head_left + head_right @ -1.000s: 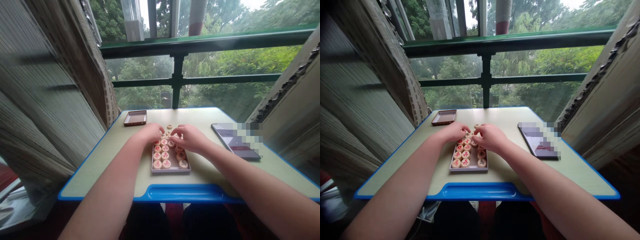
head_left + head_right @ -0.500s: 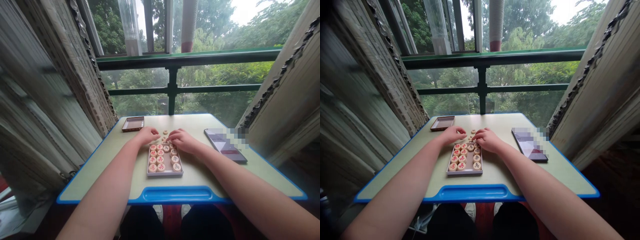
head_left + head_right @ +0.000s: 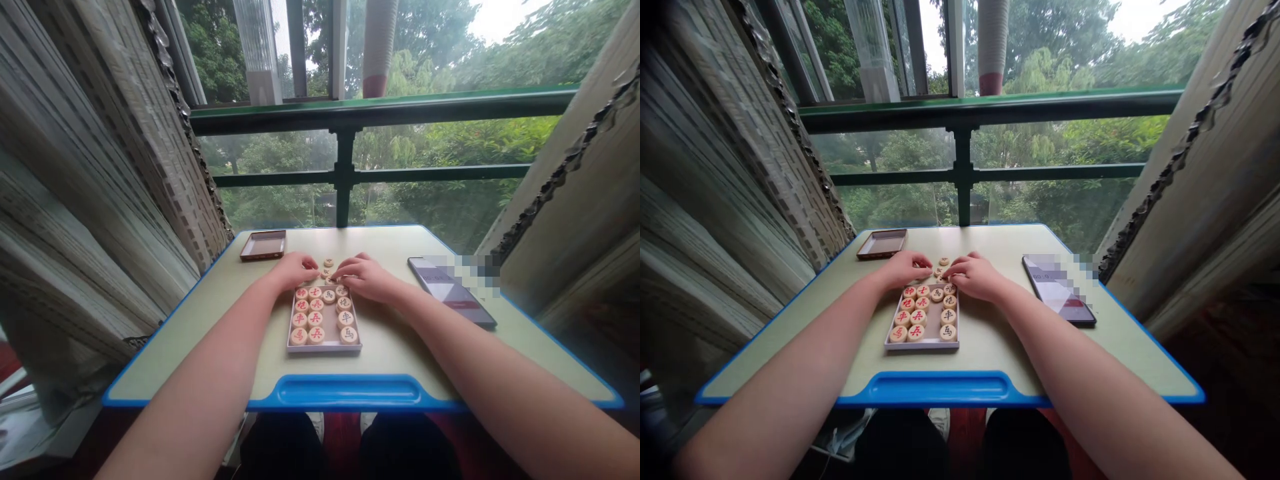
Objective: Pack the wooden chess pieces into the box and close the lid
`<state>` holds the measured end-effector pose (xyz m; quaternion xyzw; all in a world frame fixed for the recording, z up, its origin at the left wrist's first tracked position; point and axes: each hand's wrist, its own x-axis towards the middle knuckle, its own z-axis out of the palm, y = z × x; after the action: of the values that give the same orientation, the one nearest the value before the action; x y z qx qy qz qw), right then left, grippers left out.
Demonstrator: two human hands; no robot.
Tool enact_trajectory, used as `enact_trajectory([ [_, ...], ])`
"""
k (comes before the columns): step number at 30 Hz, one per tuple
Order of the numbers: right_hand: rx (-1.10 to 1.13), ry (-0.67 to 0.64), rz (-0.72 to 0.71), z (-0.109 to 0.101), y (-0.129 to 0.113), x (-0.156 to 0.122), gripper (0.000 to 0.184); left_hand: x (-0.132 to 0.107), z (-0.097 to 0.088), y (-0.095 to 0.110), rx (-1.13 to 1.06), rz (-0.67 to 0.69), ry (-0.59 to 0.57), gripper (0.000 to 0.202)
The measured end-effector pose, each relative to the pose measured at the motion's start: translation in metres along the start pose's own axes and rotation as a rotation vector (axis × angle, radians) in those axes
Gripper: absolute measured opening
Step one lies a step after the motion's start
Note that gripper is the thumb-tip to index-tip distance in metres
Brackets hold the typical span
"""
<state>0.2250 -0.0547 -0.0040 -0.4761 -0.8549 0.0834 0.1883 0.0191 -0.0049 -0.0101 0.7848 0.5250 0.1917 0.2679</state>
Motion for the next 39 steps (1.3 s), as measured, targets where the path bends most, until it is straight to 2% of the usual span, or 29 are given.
enact_trajectory([
  [2,-0.047,0.004,0.009,0.0,0.0,0.0,0.031,0.0,0.0,0.0,-0.065,0.008,0.001,0.036],
  [8,-0.135,0.082,0.2,0.001,0.001,0.001,0.027,0.0,0.002,0.002,-0.179,0.02,0.031,0.035],
  [14,-0.095,0.097,0.232,0.005,0.003,0.004,0.024,0.0,0.003,0.002,-0.282,-0.006,-0.003,0.036],
  [17,-0.111,0.082,0.205,0.005,0.004,0.003,0.023,-0.001,0.002,0.004,-0.265,0.003,-0.02,0.038],
  [22,-0.107,0.1,0.222,0.006,0.002,0.006,0.038,-0.006,0.0,0.012,-0.181,-0.009,-0.009,0.035],
  [27,-0.111,0.077,0.293,0.007,0.001,0.014,0.024,-0.007,0.001,0.013,-0.146,-0.005,0.024,0.029],
  [30,-0.074,0.163,0.249,0.003,0.0,0.012,0.021,-0.006,0.0,0.013,-0.143,0.027,0.092,0.026],
  [33,0.046,0.242,0.114,-0.003,-0.008,0.005,0.026,-0.006,-0.003,0.014,-0.155,0.071,0.157,0.023],
  [36,0.146,0.208,-0.063,-0.007,-0.023,-0.003,0.021,-0.006,-0.005,0.014,-0.134,0.058,0.174,0.022],
  [39,0.136,0.127,-0.123,-0.005,-0.036,-0.007,0.016,-0.006,-0.005,0.013,-0.114,0.044,0.168,0.022],
])
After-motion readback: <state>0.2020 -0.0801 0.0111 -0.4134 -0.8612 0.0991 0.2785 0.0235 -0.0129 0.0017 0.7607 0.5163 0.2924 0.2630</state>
